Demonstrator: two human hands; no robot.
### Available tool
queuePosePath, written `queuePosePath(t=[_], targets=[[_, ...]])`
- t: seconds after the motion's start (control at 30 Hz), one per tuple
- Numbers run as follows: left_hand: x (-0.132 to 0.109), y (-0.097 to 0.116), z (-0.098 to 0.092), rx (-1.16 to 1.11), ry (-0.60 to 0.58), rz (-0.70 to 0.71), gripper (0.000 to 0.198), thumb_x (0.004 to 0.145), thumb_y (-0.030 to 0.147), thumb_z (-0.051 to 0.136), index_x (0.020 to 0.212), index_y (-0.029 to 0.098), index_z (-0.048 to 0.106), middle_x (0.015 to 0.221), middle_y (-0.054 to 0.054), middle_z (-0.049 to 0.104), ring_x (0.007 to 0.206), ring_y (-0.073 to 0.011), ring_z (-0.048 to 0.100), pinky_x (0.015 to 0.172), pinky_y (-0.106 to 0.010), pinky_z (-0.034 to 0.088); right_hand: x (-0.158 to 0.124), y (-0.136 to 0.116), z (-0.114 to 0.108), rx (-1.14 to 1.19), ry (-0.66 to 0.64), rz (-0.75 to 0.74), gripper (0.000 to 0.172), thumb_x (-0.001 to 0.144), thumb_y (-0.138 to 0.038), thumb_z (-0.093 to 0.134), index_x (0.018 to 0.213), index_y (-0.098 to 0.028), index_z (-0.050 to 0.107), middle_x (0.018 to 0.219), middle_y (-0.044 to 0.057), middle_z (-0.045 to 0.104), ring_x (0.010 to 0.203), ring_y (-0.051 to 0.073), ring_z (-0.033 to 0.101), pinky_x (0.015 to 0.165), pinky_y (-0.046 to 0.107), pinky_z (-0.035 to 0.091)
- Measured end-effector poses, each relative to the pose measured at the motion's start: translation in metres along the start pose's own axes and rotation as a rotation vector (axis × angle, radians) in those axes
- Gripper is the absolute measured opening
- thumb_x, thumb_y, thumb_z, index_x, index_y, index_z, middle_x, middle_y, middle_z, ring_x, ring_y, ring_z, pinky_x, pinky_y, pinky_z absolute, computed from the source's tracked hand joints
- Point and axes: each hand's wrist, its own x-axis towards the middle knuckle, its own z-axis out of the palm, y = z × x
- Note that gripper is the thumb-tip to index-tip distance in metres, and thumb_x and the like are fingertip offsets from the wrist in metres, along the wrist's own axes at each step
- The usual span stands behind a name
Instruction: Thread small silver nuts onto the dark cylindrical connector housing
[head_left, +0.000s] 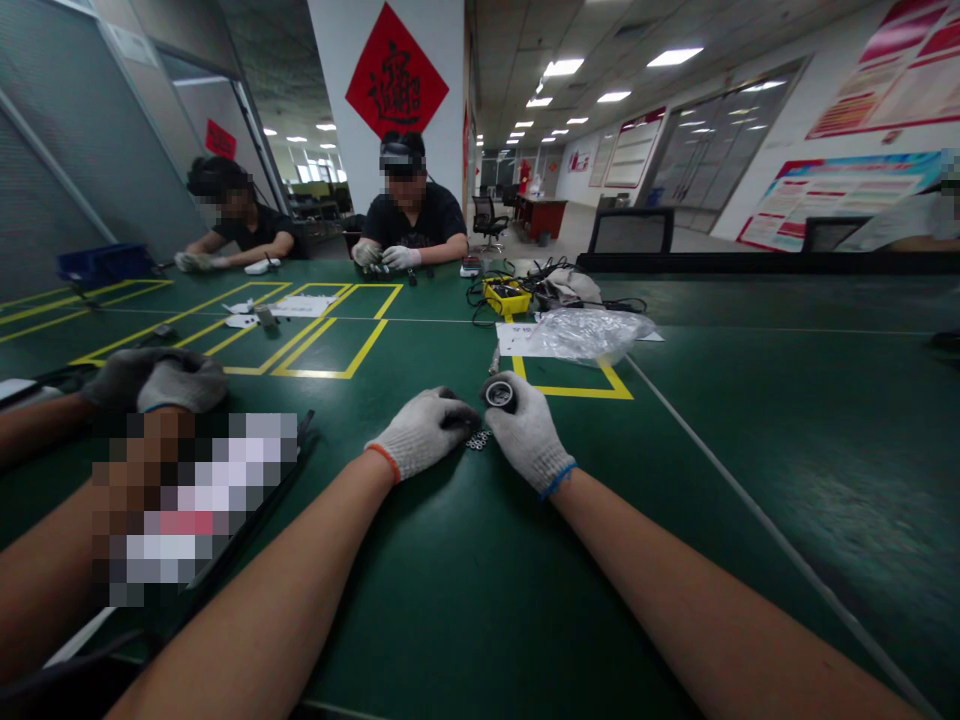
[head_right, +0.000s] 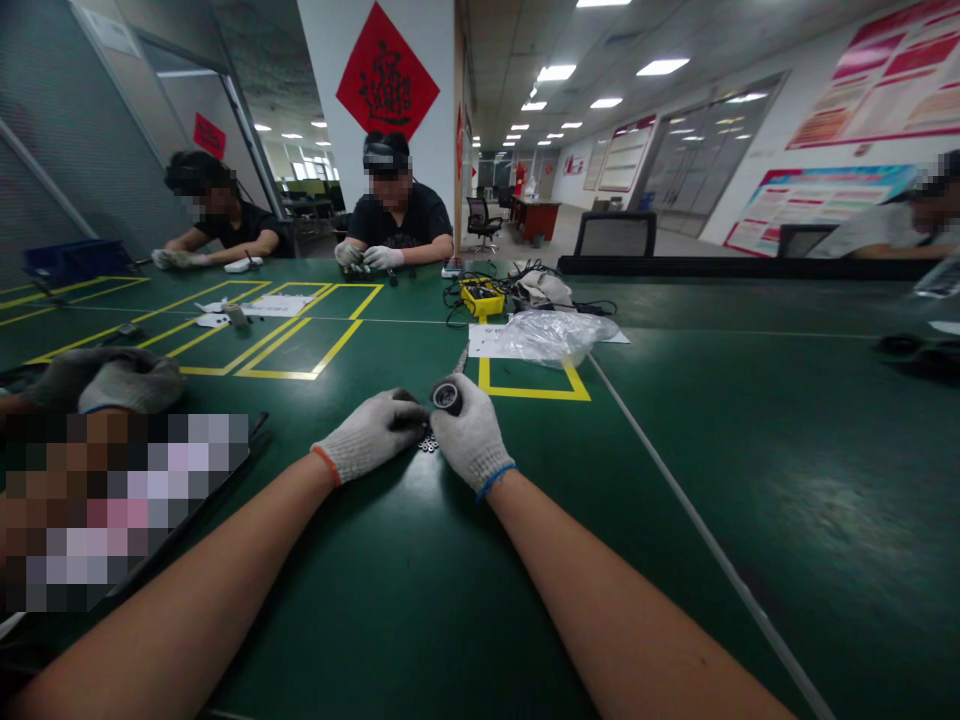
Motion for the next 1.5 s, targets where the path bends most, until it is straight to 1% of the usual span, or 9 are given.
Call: queuePosePath(t=[0.27, 0.33, 0.47, 0.57, 0.8, 0.93, 1.07, 1.23, 1.5], targets=[[0.0, 0.001, -0.001, -0.035, 0.001, -0.04, 0.015, 0.087, 0.024, 0.07, 0.095, 0.022, 0.082, 0.098, -0.006, 0.072, 0.091, -0.0211, 0.068, 0.087, -0.033, 0.055, 0.0, -0.001, 0.0, -0.011, -0.014, 0.003, 0.013, 0.055, -0.02, 0.049, 0.068, -0.025, 0.051, 0.064, -0.002, 0.055, 0.067, 0.019, 0.052, 0.062, 0.032, 0.043], [-0.001, 0.003, -0.002, -0.079, 0.086, -0.076, 0.013, 0.087, 0.025, 0.071, 0.093, 0.021, 0.081, 0.097, -0.006, 0.072, 0.089, -0.0204, 0.068, 0.084, -0.033, 0.056, 0.0, -0.001, 0.0, -0.005, -0.02, 0.002, 0.013, 0.056, -0.019, 0.049, 0.068, -0.025, 0.051, 0.064, -0.002, 0.056, 0.067, 0.019, 0.052, 0.063, 0.032, 0.042], [-0.003, 0.012, -0.01, -0.251, 0.401, -0.115, 0.012, 0.087, 0.028, 0.072, 0.09, 0.02, 0.08, 0.094, -0.005, 0.072, 0.088, -0.0197, 0.068, 0.08, -0.033, 0.056, 0.0, 0.0, 0.0, 0.004, -0.037, -0.02, 0.015, 0.056, -0.018, 0.049, 0.069, -0.024, 0.052, 0.065, -0.002, 0.056, 0.068, 0.019, 0.053, 0.064, 0.031, 0.043], [-0.007, 0.024, -0.017, -0.361, 0.478, -0.057, 0.013, 0.084, 0.031, 0.076, 0.087, 0.019, 0.079, 0.091, -0.004, 0.073, 0.086, -0.0192, 0.068, 0.078, -0.033, 0.057, -0.001, 0.001, 0.001, 0.009, -0.065, -0.05, 0.016, 0.057, -0.017, 0.048, 0.07, -0.024, 0.053, 0.066, -0.003, 0.055, 0.069, 0.019, 0.053, 0.063, 0.03, 0.042], [-0.012, 0.042, -0.02, -0.394, 0.366, 0.008, 0.01, 0.084, 0.027, 0.078, 0.087, 0.018, 0.081, 0.095, -0.006, 0.073, 0.086, -0.0184, 0.068, 0.078, -0.033, 0.057, -0.002, -0.001, 0.001, -0.031, -0.154, -0.078, 0.009, 0.065, -0.019, 0.053, 0.073, -0.023, 0.053, 0.068, -0.004, 0.056, 0.067, 0.017, 0.053, 0.061, 0.029, 0.041], [-0.011, 0.043, -0.021, -0.394, 0.353, 0.015, 0.01, 0.085, 0.026, 0.077, 0.086, 0.017, 0.08, 0.092, -0.005, 0.072, 0.084, -0.0176, 0.067, 0.075, -0.032, 0.056, -0.004, -0.002, 0.0, -0.048, -0.185, -0.095, 0.011, 0.066, -0.017, 0.054, 0.075, -0.023, 0.054, 0.069, -0.003, 0.058, 0.068, 0.017, 0.054, 0.062, 0.029, 0.042], [-0.011, 0.043, -0.024, -0.375, 0.288, 0.018, 0.009, 0.085, 0.024, 0.076, 0.084, 0.017, 0.08, 0.089, -0.005, 0.07, 0.08, -0.0163, 0.065, 0.07, -0.03, 0.053, -0.005, -0.003, 0.0, -0.081, -0.227, -0.106, 0.009, 0.068, -0.017, 0.056, 0.074, -0.023, 0.053, 0.07, -0.003, 0.059, 0.067, 0.016, 0.053, 0.062, 0.029, 0.04], [-0.011, 0.043, -0.029, -0.319, 0.201, 0.014, 0.006, 0.084, 0.022, 0.075, 0.085, 0.018, 0.08, 0.089, -0.004, 0.069, 0.081, -0.0162, 0.064, 0.073, -0.031, 0.055, -0.006, -0.004, 0.0, -0.1, -0.272, -0.114, 0.011, 0.068, -0.014, 0.056, 0.073, -0.023, 0.052, 0.071, -0.004, 0.058, 0.067, 0.015, 0.053, 0.062, 0.028, 0.04], [-0.008, 0.043, -0.031, -0.302, 0.156, -0.02, 0.008, 0.084, 0.024, 0.075, 0.082, 0.017, 0.08, 0.089, -0.004, 0.068, 0.078, -0.016, 0.064, 0.072, -0.031, 0.055, -0.006, -0.005, -0.001, -0.121, -0.278, -0.111, 0.014, 0.066, -0.013, 0.057, 0.071, -0.023, 0.051, 0.071, -0.003, 0.059, 0.067, 0.016, 0.052, 0.063, 0.029, 0.04]])
